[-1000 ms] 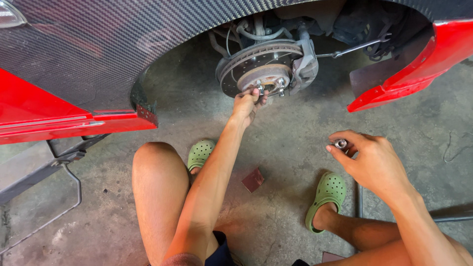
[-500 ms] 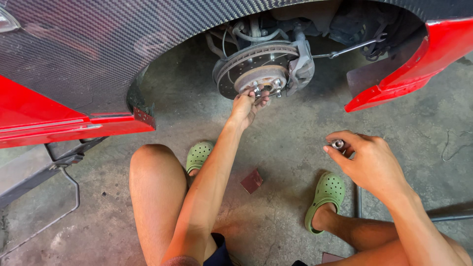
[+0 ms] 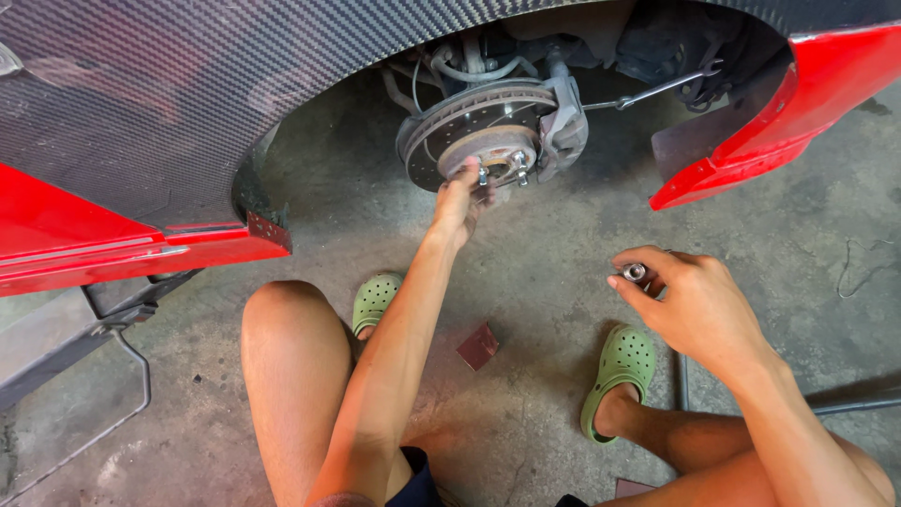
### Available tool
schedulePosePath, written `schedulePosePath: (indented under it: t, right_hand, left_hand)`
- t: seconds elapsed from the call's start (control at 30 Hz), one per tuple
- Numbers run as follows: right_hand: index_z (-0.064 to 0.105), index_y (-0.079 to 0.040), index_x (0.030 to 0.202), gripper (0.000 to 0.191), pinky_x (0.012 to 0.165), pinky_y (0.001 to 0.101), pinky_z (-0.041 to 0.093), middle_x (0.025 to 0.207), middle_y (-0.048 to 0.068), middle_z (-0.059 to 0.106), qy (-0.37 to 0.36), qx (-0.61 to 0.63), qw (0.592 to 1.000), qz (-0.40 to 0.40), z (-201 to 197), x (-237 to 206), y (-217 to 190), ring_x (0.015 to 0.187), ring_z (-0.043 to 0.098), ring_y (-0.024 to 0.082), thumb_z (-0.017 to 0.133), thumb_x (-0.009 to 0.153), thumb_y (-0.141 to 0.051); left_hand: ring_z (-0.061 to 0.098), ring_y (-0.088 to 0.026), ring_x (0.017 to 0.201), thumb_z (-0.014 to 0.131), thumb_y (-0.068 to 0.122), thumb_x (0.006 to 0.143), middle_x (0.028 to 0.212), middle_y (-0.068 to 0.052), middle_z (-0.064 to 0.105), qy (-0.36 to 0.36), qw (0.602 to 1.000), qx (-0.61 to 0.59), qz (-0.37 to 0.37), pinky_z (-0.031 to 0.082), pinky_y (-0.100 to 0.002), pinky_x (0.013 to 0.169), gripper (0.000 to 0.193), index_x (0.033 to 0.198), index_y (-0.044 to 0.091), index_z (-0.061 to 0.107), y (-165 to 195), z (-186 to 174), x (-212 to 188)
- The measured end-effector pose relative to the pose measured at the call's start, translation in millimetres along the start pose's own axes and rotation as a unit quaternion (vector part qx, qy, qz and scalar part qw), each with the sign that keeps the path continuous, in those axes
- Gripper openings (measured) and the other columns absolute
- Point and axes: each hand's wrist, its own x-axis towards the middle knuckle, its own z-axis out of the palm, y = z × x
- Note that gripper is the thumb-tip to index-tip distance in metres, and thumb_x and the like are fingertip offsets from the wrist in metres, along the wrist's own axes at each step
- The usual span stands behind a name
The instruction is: The person crouches beside the exposed wheel hub of a red car and threads lug nuts onto the wheel studs by hand, turning each nut several times. They then fit a socket onto a breaker bar and use both hands to tighten the lug nuts on the hub.
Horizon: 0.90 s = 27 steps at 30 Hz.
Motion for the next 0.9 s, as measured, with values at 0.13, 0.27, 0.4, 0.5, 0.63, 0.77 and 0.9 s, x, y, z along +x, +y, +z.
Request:
schedulePosePath:
  t: [0.13,0.27,0.4,0.5,0.63,0.77,0.9]
  right_hand:
    - [0.077,-0.015,0.106,0.025,0.067,0.0408,0.058,0.086,0.014,0.077,-0.002,-0.001,1.0,-0.001,-1,1,0,0.072,0.075,0.03,0.076,0.085,-0.028]
    - [0.076,-0.015,0.105,0.025,0.066,0.0411,0.058,0.086,0.013,0.078,-0.007,0.005,1.0,0.013,-1,0,1,0.072,0.075,0.03,0.076,0.084,-0.029]
    - [0.077,-0.016,0.106,0.026,0.068,0.0413,0.059,0.086,0.014,0.078,-0.01,0.001,1.0,0.025,-1,-1,2,0.073,0.075,0.031,0.077,0.085,-0.031]
    - [0.076,-0.015,0.106,0.026,0.068,0.0418,0.059,0.088,0.013,0.078,-0.003,-0.001,1.0,0.005,-1,1,1,0.074,0.075,0.03,0.076,0.085,-0.031]
    - [0.072,-0.01,0.107,0.03,0.068,0.0418,0.059,0.089,0.01,0.079,0.025,0.015,1.0,-0.008,-5,4,0,0.073,0.076,0.03,0.076,0.084,-0.03]
    - [0.072,-0.007,0.106,0.029,0.065,0.0406,0.058,0.089,0.013,0.077,0.056,0.042,0.997,0.017,-9,-5,-1,0.073,0.075,0.03,0.078,0.084,-0.025]
    - [0.074,-0.01,0.107,0.027,0.066,0.0362,0.057,0.09,0.013,0.074,0.14,0.086,0.982,-0.095,-12,-23,-10,0.073,0.074,0.028,0.082,0.082,-0.016]
  left_hand:
    - [0.065,-0.021,0.079,0.061,0.015,0.103,0.101,-0.014,0.073,-0.004,0.999,0.049,0.021,0.054,-0.036,0.072,0.022,0.112,-0.003,0.07,1,5,-4]
    - [0.069,-0.023,0.076,0.052,0.031,0.1,0.093,-0.018,0.076,0.006,1.0,0.004,-0.001,0.057,-0.035,0.07,0.036,0.104,-0.002,0.068,3,1,-1]
    - [0.062,-0.021,0.074,0.058,0.03,0.109,0.09,-0.014,0.073,0.018,0.999,0.043,0.022,0.051,-0.034,0.068,0.041,0.105,-0.009,0.069,-11,-12,1]
    - [0.06,-0.019,0.071,0.055,0.039,0.112,0.082,-0.008,0.066,0.03,0.989,0.134,-0.049,0.048,-0.032,0.064,0.045,0.108,-0.005,0.062,-34,-14,-7]
    - [0.066,-0.017,0.074,0.053,0.01,0.098,0.088,-0.005,0.066,-0.133,0.957,0.25,-0.06,0.055,-0.035,0.068,0.027,0.121,-0.001,0.064,-42,29,-40]
    - [0.069,-0.02,0.081,0.059,0.004,0.099,0.091,-0.011,0.07,-0.283,0.852,0.437,0.057,0.058,-0.036,0.074,0.029,0.127,0.0,0.062,4,92,-115]
    - [0.066,-0.024,0.098,0.077,0.0,0.087,0.108,-0.013,0.064,-0.348,0.723,0.488,0.344,0.054,-0.034,0.086,0.032,0.118,0.005,0.073,64,124,-212]
